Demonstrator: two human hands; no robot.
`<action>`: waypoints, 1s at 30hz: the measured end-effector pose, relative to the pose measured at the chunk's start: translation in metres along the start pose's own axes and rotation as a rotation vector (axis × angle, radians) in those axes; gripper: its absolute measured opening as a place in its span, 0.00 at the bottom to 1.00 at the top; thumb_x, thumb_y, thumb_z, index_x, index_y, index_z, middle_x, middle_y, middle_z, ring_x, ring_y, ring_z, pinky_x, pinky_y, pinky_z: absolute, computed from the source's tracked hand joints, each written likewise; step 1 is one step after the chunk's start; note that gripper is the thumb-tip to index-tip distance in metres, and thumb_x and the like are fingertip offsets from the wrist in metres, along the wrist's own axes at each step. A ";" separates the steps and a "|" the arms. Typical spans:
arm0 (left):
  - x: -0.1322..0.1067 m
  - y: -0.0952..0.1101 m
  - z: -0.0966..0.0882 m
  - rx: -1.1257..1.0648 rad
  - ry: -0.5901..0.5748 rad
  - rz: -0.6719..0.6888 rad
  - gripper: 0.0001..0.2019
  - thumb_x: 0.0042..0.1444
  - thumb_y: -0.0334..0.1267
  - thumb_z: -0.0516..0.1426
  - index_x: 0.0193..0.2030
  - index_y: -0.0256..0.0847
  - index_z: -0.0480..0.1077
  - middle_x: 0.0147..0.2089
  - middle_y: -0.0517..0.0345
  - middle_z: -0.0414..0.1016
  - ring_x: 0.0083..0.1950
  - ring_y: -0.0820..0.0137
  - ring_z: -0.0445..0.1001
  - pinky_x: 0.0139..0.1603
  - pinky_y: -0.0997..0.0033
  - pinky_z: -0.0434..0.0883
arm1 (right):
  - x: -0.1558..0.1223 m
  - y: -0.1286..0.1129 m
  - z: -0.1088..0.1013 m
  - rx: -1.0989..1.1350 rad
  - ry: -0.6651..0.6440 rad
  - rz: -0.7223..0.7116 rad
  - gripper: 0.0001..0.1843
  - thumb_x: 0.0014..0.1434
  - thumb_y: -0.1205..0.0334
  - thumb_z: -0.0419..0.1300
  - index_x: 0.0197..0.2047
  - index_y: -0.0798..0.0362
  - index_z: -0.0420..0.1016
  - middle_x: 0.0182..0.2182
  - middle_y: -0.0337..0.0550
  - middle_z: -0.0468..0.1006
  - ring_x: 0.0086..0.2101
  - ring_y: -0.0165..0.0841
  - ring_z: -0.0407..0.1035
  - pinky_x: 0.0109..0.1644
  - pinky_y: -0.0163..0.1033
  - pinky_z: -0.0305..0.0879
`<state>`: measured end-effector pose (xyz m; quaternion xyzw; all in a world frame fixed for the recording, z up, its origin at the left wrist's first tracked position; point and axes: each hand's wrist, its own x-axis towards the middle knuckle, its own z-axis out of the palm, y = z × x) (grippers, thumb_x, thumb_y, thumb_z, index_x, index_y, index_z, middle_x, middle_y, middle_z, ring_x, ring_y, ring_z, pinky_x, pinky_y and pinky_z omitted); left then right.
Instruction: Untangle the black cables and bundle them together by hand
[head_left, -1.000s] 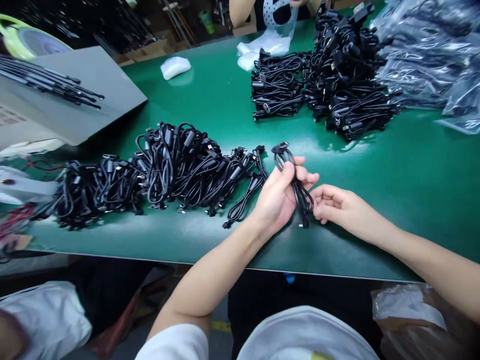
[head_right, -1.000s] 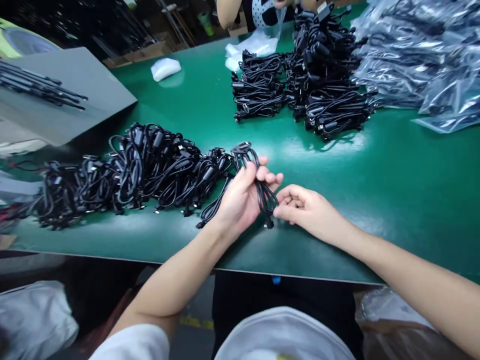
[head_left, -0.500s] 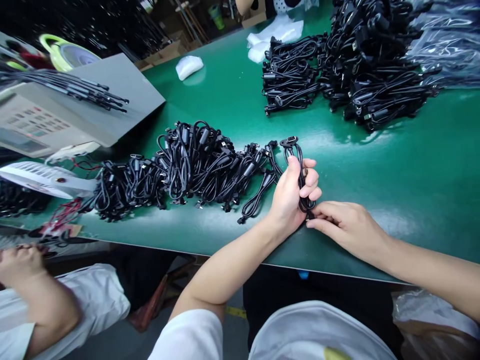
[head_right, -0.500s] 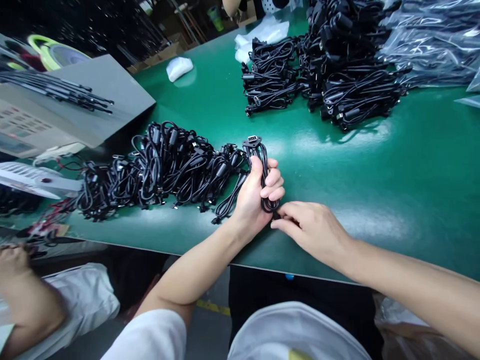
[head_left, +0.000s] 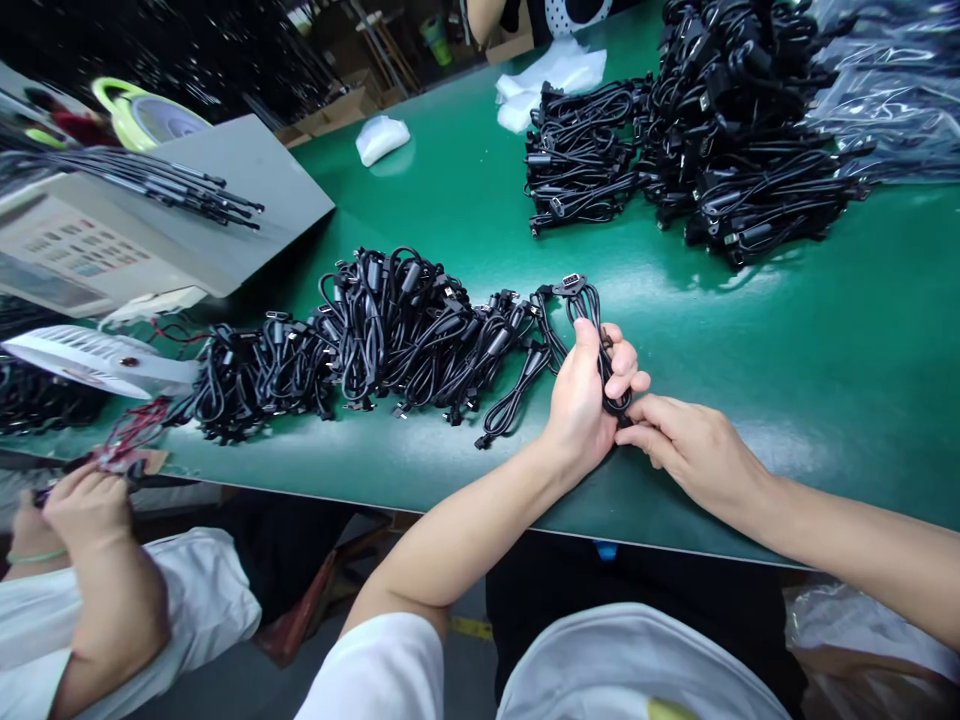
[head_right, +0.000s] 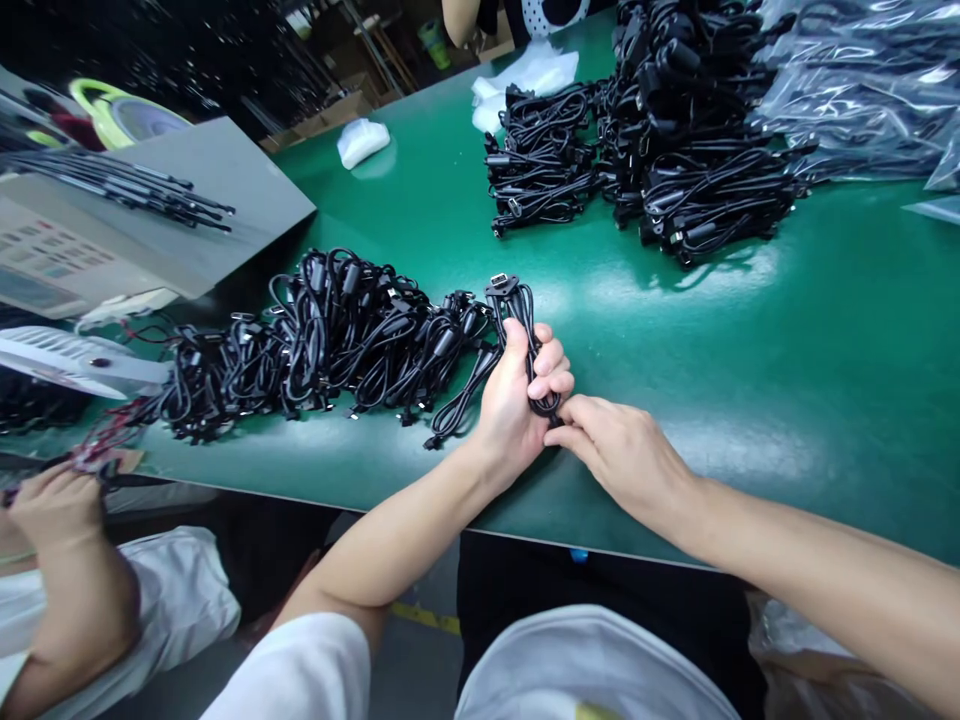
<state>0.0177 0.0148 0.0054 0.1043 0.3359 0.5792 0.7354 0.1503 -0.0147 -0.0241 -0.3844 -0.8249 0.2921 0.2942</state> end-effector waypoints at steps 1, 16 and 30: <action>0.000 -0.001 0.000 0.014 0.004 0.005 0.20 0.70 0.51 0.47 0.34 0.38 0.64 0.20 0.69 0.56 0.16 0.84 0.55 0.21 0.86 0.62 | 0.000 0.000 0.000 0.000 0.006 -0.006 0.18 0.73 0.57 0.51 0.29 0.48 0.61 0.19 0.33 0.68 0.20 0.31 0.66 0.28 0.35 0.59; -0.004 -0.013 -0.011 0.205 -0.074 0.071 0.18 0.67 0.54 0.51 0.37 0.40 0.64 0.21 0.69 0.56 0.19 0.82 0.56 0.25 0.83 0.65 | 0.007 0.008 -0.011 0.200 -0.210 0.274 0.17 0.63 0.56 0.63 0.23 0.52 0.69 0.20 0.37 0.71 0.23 0.32 0.66 0.30 0.37 0.58; -0.010 -0.024 -0.016 0.344 -0.436 -0.342 0.25 0.64 0.58 0.53 0.46 0.34 0.73 0.25 0.62 0.70 0.22 0.79 0.67 0.39 0.71 0.78 | 0.018 0.023 -0.052 0.938 0.122 0.506 0.21 0.64 0.47 0.63 0.28 0.53 0.67 0.18 0.32 0.63 0.20 0.24 0.60 0.25 0.31 0.57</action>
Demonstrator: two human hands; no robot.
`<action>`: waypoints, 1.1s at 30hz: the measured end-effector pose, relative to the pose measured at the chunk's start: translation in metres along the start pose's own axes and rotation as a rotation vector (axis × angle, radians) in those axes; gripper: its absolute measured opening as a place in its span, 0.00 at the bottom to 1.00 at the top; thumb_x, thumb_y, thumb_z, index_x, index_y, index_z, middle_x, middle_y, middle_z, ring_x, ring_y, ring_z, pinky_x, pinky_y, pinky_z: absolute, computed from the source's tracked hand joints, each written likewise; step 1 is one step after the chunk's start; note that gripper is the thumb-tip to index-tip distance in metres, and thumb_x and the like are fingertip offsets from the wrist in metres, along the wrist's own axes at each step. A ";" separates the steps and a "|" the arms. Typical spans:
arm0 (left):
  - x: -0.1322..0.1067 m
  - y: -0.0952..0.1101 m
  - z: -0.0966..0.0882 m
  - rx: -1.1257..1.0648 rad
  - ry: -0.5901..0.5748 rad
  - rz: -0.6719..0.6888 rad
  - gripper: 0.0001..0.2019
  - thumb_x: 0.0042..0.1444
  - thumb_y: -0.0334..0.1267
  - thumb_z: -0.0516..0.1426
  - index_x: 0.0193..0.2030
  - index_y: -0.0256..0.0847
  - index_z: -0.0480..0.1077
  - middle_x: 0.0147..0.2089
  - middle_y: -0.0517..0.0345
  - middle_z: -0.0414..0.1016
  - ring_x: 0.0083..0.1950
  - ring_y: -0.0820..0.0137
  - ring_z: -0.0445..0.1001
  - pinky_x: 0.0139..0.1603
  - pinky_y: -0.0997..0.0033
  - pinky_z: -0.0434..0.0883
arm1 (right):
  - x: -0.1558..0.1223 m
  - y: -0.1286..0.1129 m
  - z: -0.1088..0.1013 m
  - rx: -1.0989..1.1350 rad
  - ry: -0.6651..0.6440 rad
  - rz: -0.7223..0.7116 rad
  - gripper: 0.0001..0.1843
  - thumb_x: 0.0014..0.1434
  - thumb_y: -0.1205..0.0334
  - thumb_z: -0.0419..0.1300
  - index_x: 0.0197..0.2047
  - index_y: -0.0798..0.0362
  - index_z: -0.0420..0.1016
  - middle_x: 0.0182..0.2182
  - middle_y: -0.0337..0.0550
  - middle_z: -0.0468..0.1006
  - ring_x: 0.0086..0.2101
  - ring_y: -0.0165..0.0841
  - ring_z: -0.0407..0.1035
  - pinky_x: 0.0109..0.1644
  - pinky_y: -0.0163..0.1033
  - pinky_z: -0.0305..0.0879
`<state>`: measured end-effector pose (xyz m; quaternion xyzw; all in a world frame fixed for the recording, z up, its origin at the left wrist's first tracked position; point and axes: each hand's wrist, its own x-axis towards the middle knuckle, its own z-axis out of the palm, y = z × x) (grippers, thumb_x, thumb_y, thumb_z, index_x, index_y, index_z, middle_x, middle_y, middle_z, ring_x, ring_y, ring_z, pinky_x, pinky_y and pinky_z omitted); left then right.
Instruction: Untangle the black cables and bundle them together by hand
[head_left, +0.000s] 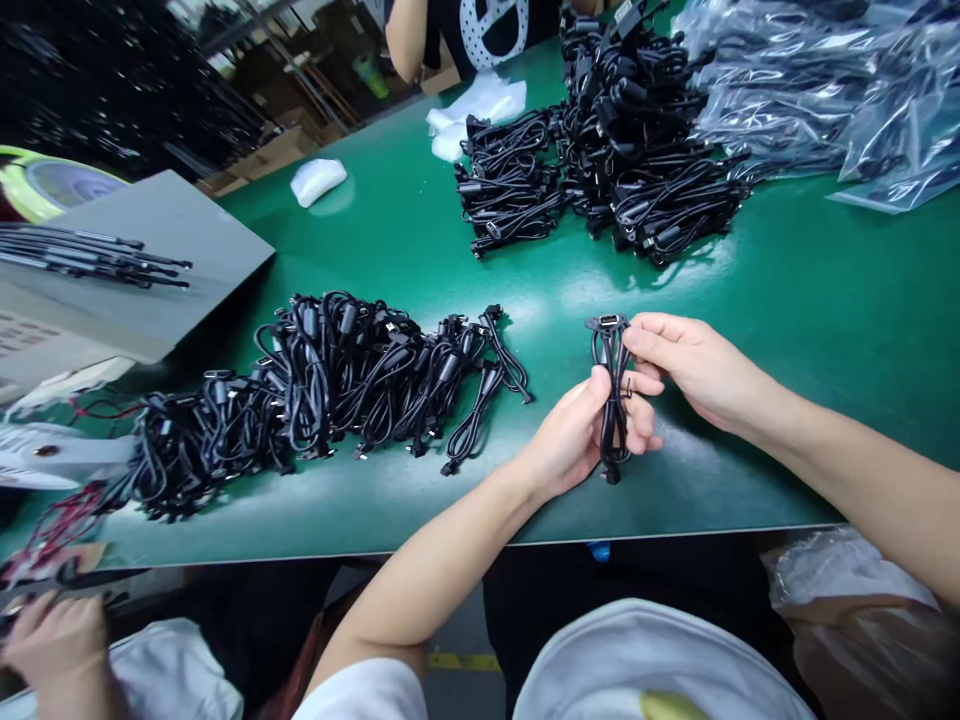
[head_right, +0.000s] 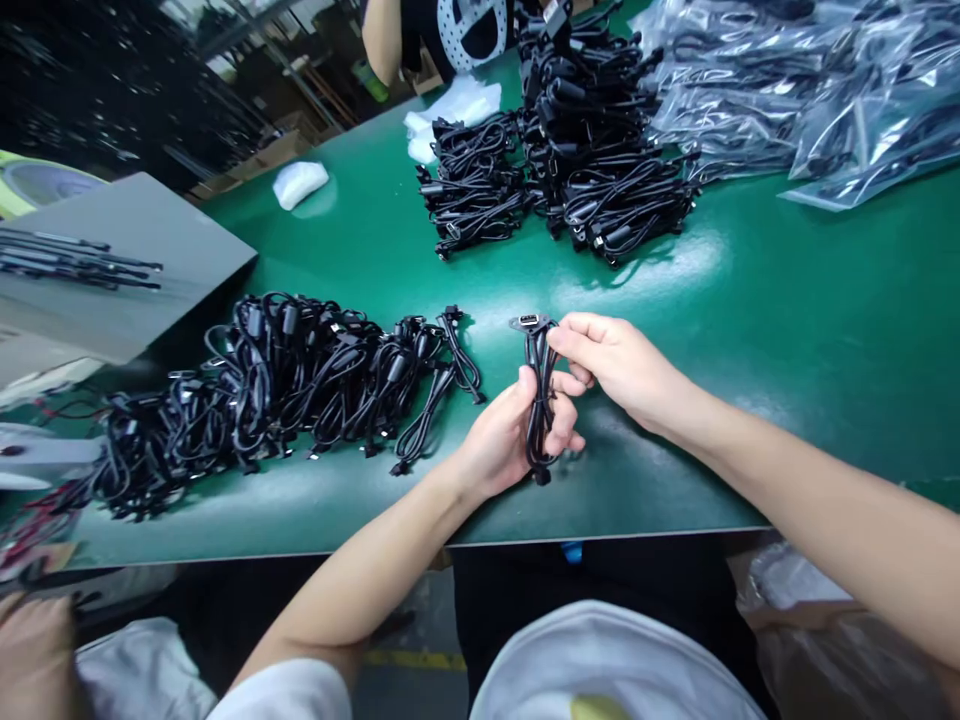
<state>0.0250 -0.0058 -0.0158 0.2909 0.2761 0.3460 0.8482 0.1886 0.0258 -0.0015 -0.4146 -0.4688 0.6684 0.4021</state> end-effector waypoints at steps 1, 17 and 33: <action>0.001 0.000 0.000 0.001 0.016 -0.016 0.25 0.63 0.58 0.54 0.46 0.34 0.73 0.26 0.61 0.72 0.24 0.78 0.69 0.41 0.70 0.78 | 0.000 0.001 0.000 0.026 0.004 0.003 0.20 0.65 0.48 0.62 0.29 0.53 0.67 0.18 0.31 0.62 0.19 0.25 0.60 0.24 0.31 0.57; 0.002 0.000 0.004 0.065 0.071 -0.021 0.25 0.63 0.60 0.53 0.43 0.36 0.74 0.23 0.63 0.69 0.22 0.79 0.65 0.39 0.70 0.78 | -0.003 -0.004 0.012 0.241 0.071 0.073 0.17 0.68 0.52 0.59 0.30 0.50 0.63 0.16 0.29 0.58 0.15 0.23 0.51 0.17 0.29 0.47; -0.002 0.004 0.000 0.152 0.072 0.073 0.24 0.64 0.59 0.52 0.39 0.36 0.71 0.17 0.69 0.54 0.18 0.80 0.47 0.22 0.79 0.63 | -0.001 -0.009 -0.001 0.102 -0.115 0.010 0.19 0.64 0.46 0.63 0.32 0.54 0.69 0.22 0.36 0.69 0.24 0.26 0.62 0.30 0.32 0.61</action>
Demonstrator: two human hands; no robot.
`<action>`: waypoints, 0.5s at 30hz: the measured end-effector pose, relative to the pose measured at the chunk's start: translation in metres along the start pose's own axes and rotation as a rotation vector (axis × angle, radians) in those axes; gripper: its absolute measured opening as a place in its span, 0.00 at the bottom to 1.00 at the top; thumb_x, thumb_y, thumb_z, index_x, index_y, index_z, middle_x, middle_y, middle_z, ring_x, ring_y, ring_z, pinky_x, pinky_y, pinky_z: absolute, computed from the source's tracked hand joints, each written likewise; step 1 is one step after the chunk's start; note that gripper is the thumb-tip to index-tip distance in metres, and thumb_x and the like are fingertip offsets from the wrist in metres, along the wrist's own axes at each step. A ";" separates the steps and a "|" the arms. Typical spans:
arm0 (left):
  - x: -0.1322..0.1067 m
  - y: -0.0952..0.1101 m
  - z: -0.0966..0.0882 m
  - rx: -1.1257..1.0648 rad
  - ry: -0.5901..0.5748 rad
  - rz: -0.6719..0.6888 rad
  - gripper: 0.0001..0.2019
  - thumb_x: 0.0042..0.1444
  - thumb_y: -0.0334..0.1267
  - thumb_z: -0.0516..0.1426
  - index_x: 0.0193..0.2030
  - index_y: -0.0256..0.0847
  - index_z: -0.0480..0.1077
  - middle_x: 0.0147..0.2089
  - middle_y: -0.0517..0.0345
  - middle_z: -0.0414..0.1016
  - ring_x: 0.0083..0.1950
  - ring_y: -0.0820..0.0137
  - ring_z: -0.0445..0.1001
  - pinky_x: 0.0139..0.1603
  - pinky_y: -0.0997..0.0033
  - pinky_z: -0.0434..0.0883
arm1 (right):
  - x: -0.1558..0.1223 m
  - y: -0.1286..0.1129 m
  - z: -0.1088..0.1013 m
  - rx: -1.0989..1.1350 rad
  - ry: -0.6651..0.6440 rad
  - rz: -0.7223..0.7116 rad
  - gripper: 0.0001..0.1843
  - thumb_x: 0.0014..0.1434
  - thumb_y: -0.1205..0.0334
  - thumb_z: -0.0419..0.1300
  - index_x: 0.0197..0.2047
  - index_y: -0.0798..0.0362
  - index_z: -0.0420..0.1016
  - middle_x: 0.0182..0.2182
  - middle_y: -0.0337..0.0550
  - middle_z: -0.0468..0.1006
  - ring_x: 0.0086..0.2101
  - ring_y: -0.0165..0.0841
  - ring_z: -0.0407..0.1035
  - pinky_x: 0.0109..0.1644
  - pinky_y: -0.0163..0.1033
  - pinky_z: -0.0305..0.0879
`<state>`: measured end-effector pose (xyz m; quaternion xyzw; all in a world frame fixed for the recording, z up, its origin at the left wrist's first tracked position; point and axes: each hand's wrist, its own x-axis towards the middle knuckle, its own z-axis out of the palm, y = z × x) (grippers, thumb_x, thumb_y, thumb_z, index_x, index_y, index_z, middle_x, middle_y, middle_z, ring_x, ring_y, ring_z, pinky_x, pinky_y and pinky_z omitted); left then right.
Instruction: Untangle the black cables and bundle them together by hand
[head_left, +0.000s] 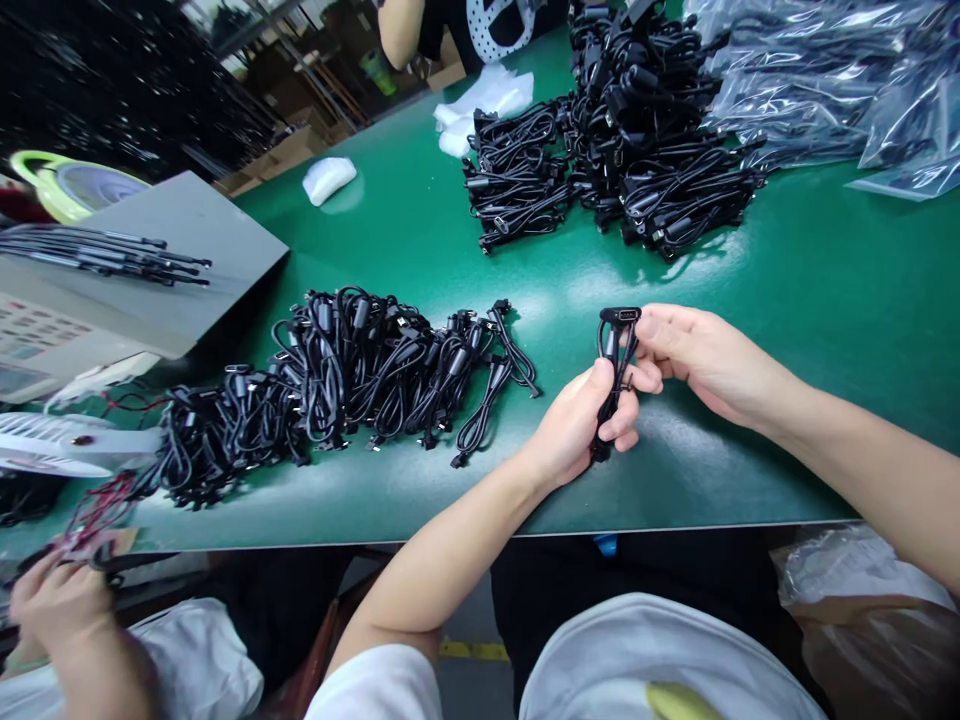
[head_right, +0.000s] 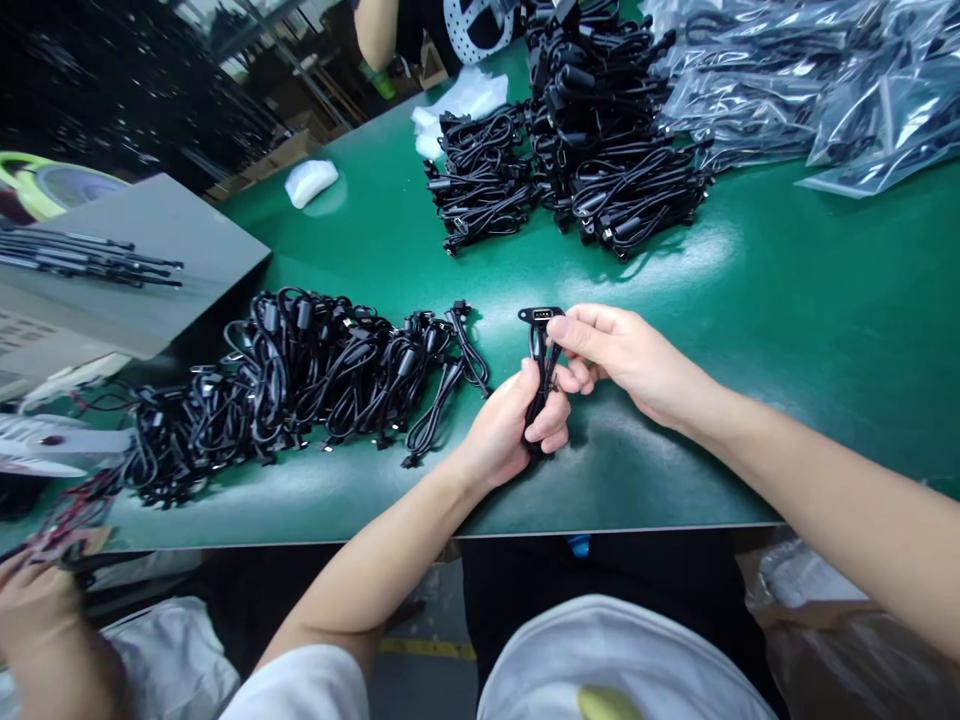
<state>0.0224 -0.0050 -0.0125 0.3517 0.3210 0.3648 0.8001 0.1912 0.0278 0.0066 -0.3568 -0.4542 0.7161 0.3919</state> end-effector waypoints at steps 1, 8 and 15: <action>0.000 0.000 0.000 0.023 0.002 0.004 0.25 0.64 0.60 0.51 0.39 0.36 0.71 0.17 0.70 0.54 0.18 0.80 0.47 0.22 0.79 0.63 | 0.000 0.000 0.000 -0.009 0.011 0.004 0.18 0.64 0.49 0.63 0.32 0.54 0.69 0.21 0.36 0.69 0.24 0.26 0.62 0.30 0.32 0.60; -0.001 -0.002 0.002 0.293 0.084 0.088 0.19 0.65 0.54 0.53 0.42 0.38 0.70 0.21 0.69 0.58 0.20 0.79 0.53 0.24 0.78 0.62 | 0.001 -0.001 0.000 -0.112 0.108 -0.009 0.04 0.61 0.68 0.61 0.34 0.53 0.70 0.24 0.35 0.72 0.26 0.27 0.66 0.35 0.33 0.63; -0.011 0.012 0.005 0.819 0.283 0.215 0.10 0.66 0.43 0.54 0.39 0.42 0.73 0.23 0.66 0.65 0.24 0.76 0.61 0.32 0.76 0.59 | -0.005 -0.016 -0.019 -0.313 -0.132 -0.028 0.13 0.56 0.54 0.67 0.41 0.52 0.78 0.39 0.43 0.80 0.42 0.38 0.73 0.48 0.42 0.69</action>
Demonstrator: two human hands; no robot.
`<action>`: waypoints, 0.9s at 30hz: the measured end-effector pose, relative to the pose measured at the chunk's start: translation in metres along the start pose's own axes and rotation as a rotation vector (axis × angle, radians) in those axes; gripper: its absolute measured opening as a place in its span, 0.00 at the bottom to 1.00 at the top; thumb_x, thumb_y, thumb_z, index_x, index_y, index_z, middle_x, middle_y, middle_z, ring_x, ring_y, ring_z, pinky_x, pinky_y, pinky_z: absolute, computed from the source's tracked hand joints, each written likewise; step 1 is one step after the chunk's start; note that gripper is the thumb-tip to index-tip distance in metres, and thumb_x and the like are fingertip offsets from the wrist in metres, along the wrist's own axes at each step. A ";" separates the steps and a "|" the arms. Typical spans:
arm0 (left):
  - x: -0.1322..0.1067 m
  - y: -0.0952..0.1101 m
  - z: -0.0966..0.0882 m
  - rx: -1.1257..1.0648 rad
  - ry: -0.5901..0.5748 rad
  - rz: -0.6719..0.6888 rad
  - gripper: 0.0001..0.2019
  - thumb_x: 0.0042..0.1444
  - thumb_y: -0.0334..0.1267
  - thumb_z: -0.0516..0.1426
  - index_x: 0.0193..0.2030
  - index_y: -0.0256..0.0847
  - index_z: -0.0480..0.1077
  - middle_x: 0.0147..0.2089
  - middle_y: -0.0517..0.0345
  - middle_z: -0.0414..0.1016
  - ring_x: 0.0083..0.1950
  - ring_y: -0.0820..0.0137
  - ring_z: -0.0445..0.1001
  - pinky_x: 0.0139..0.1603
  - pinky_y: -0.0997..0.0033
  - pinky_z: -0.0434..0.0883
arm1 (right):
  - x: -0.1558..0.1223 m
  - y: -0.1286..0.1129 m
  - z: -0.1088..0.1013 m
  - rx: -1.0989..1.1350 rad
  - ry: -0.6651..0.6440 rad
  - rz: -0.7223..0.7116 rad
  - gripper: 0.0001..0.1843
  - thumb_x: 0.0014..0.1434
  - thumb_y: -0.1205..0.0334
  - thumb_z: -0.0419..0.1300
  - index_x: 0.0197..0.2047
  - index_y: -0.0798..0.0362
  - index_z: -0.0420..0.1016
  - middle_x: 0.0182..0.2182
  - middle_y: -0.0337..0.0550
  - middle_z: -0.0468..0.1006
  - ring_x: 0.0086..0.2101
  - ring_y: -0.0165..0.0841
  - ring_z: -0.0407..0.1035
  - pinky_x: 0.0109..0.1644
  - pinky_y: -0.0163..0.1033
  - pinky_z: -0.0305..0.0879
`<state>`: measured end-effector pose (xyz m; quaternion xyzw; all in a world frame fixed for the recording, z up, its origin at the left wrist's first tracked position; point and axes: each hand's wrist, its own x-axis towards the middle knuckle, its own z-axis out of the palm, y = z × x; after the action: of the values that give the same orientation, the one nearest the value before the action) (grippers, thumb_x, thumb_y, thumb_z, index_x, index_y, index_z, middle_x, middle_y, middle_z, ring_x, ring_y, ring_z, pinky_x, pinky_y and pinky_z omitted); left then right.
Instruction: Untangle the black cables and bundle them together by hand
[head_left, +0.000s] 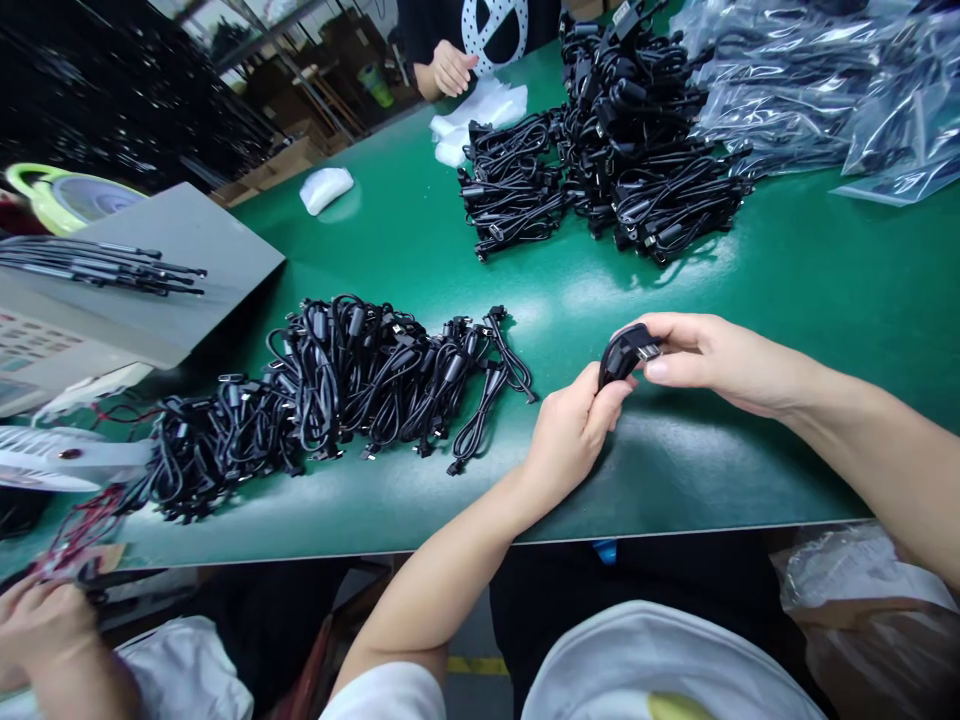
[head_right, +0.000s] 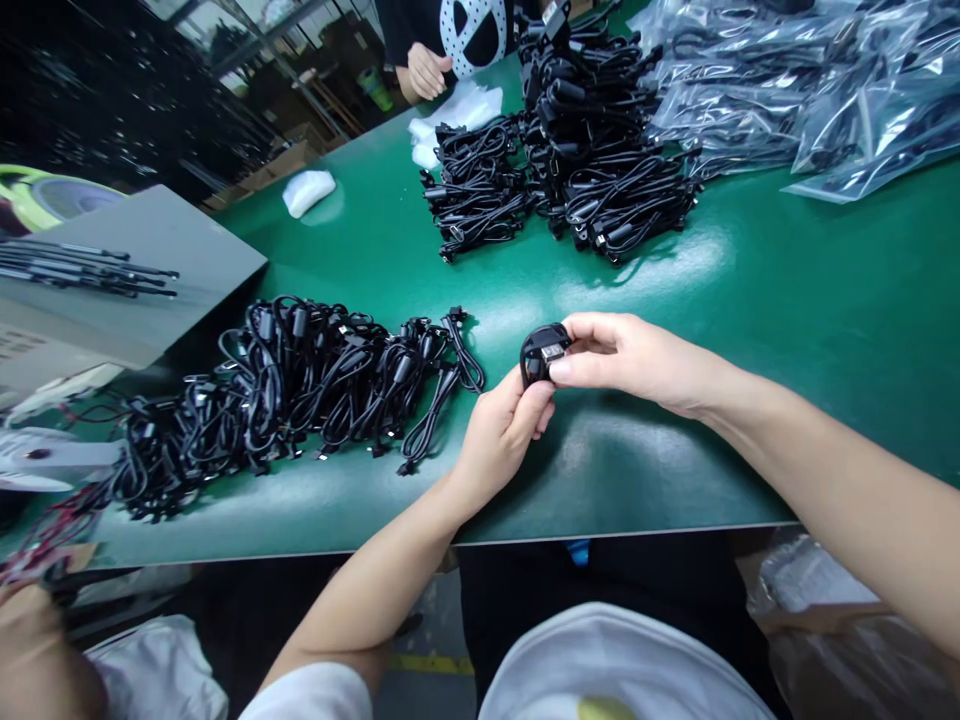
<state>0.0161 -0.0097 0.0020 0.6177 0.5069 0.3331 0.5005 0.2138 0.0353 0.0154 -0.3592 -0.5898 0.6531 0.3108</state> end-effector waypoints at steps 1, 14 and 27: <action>0.000 0.002 -0.002 0.045 0.004 0.004 0.08 0.64 0.42 0.56 0.37 0.43 0.73 0.23 0.65 0.65 0.24 0.75 0.61 0.32 0.76 0.58 | -0.002 -0.001 -0.005 -0.044 -0.075 -0.011 0.16 0.54 0.54 0.69 0.44 0.51 0.78 0.42 0.43 0.81 0.44 0.40 0.73 0.48 0.42 0.69; 0.003 -0.013 -0.011 0.882 -0.121 0.189 0.14 0.68 0.48 0.50 0.44 0.44 0.73 0.36 0.54 0.77 0.34 0.66 0.71 0.31 0.73 0.55 | -0.002 0.011 0.005 -0.726 0.039 -0.182 0.06 0.58 0.64 0.64 0.29 0.51 0.72 0.43 0.44 0.79 0.42 0.38 0.73 0.46 0.42 0.66; 0.007 -0.009 -0.020 0.748 -0.182 0.194 0.12 0.68 0.46 0.51 0.39 0.43 0.70 0.34 0.58 0.75 0.33 0.68 0.72 0.33 0.73 0.59 | -0.007 0.013 0.017 -0.766 0.146 -0.339 0.04 0.62 0.64 0.64 0.35 0.52 0.76 0.38 0.43 0.78 0.38 0.37 0.73 0.43 0.41 0.65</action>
<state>-0.0034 0.0028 -0.0019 0.8293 0.4862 0.1150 0.2503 0.2038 0.0186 0.0036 -0.3918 -0.8170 0.2994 0.2989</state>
